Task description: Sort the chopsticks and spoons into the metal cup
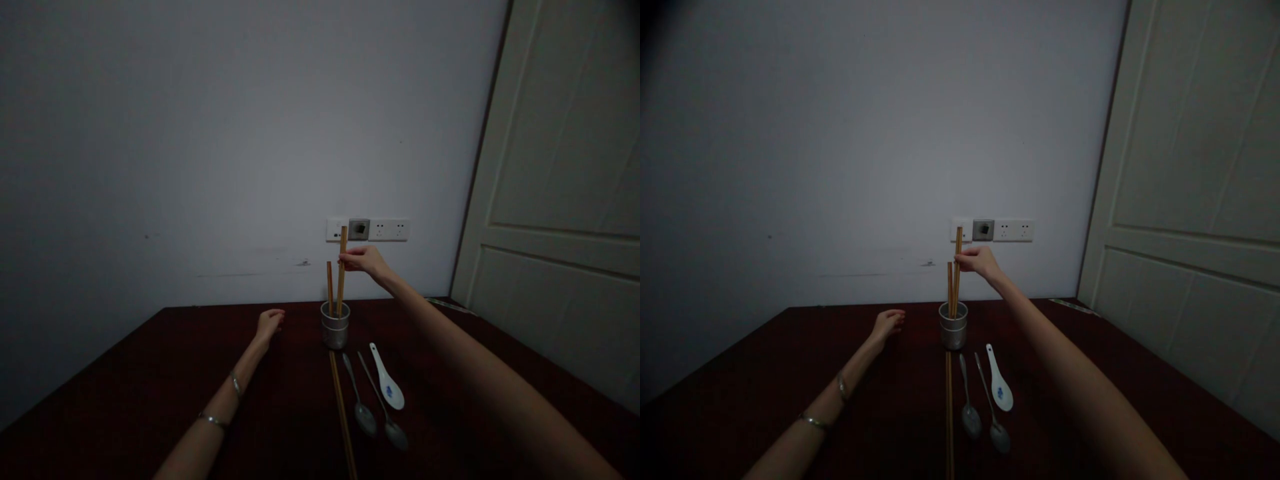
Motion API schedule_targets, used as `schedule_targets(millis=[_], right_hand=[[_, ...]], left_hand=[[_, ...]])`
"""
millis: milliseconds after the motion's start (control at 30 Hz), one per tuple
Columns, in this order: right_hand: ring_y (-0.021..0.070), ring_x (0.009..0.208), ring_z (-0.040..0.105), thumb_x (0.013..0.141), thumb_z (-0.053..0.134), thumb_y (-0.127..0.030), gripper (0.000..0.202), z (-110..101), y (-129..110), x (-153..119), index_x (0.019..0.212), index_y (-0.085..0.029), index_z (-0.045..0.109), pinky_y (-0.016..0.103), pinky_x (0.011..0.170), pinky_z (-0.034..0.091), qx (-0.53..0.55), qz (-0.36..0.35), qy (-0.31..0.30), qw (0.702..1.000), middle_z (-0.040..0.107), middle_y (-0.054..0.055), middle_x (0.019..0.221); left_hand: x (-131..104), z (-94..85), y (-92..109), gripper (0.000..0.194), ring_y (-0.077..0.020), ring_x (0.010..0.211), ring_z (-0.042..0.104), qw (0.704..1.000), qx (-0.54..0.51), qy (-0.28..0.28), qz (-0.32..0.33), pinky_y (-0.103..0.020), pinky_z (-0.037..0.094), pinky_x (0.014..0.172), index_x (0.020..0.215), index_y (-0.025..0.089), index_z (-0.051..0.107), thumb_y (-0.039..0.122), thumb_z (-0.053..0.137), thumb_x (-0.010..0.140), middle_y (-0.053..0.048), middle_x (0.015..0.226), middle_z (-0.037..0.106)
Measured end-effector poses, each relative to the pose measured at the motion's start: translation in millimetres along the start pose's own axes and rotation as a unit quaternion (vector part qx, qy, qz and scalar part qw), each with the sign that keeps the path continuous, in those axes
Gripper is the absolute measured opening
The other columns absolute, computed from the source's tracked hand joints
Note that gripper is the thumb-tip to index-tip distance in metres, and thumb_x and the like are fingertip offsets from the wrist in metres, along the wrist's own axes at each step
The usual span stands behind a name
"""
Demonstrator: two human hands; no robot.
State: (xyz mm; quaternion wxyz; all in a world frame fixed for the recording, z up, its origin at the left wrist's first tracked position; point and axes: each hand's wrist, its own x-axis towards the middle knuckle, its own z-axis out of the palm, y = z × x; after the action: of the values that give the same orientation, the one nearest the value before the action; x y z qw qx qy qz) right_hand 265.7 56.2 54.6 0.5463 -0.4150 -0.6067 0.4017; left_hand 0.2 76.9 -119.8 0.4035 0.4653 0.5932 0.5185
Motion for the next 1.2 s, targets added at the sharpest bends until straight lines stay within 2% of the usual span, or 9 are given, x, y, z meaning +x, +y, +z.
schedule_targets(millis=[133, 300, 567, 733, 1200], right_hand=[[0.0095, 0.049, 0.058, 0.062, 0.073, -0.015, 0.010, -5, 12, 22, 0.064, -0.008, 0.066, 0.024, 0.056, 0.054, -0.005, -0.003, 0.023, 1.000, 0.066, 0.005, 0.059], [0.0095, 0.048, 0.058, 0.063, 0.073, -0.016, 0.010, -8, 42, 31, 0.062, -0.009, 0.066, 0.022, 0.053, 0.053, -0.009, 0.015, 0.040, 0.999, 0.065, 0.005, 0.057], [0.0086, 0.044, 0.056, 0.062, 0.074, -0.016, 0.012, -2, 80, 29, 0.061, -0.008, 0.065, 0.020, 0.050, 0.052, -0.012, 0.081, 0.019, 0.996, 0.065, 0.005, 0.055], [0.0078, 0.044, 0.056, 0.060, 0.075, -0.019, 0.014, 4, 95, 30, 0.061, -0.009, 0.065, 0.020, 0.050, 0.052, -0.005, 0.091, -0.013, 0.996, 0.064, 0.003, 0.053], [0.0086, 0.042, 0.055, 0.061, 0.073, -0.017, 0.012, 9, 109, 32, 0.058, -0.011, 0.064, 0.020, 0.048, 0.051, -0.011, 0.115, -0.033, 0.993, 0.061, 0.001, 0.048]], left_hand=[[14, -10.9, -29, 0.014, -0.0114, 0.064, 0.060, 0.999, -0.015, 0.048, -0.012, -0.018, 0.048, 0.050, 0.080, 0.009, 0.060, 0.009, 0.046, 0.075, -0.007, 0.076, 0.063], [23, -12.9, -42, 0.014, -0.0119, 0.064, 0.061, 0.997, -0.009, 0.070, -0.011, -0.019, 0.051, 0.051, 0.079, 0.010, 0.059, 0.006, 0.046, 0.074, -0.007, 0.072, 0.061], [23, -12.0, -50, 0.014, -0.0120, 0.060, 0.059, 0.997, 0.034, 0.064, 0.029, -0.019, 0.049, 0.047, 0.078, 0.011, 0.061, 0.009, 0.048, 0.073, -0.004, 0.067, 0.059], [22, -12.7, -52, 0.017, -0.0109, 0.056, 0.057, 0.994, 0.064, 0.066, 0.052, -0.019, 0.048, 0.047, 0.079, 0.011, 0.061, 0.008, 0.045, 0.073, -0.003, 0.065, 0.059], [21, -11.9, -51, 0.017, -0.0108, 0.054, 0.058, 0.994, 0.076, 0.067, 0.046, -0.019, 0.048, 0.047, 0.078, 0.011, 0.061, 0.009, 0.045, 0.074, -0.003, 0.064, 0.059]])
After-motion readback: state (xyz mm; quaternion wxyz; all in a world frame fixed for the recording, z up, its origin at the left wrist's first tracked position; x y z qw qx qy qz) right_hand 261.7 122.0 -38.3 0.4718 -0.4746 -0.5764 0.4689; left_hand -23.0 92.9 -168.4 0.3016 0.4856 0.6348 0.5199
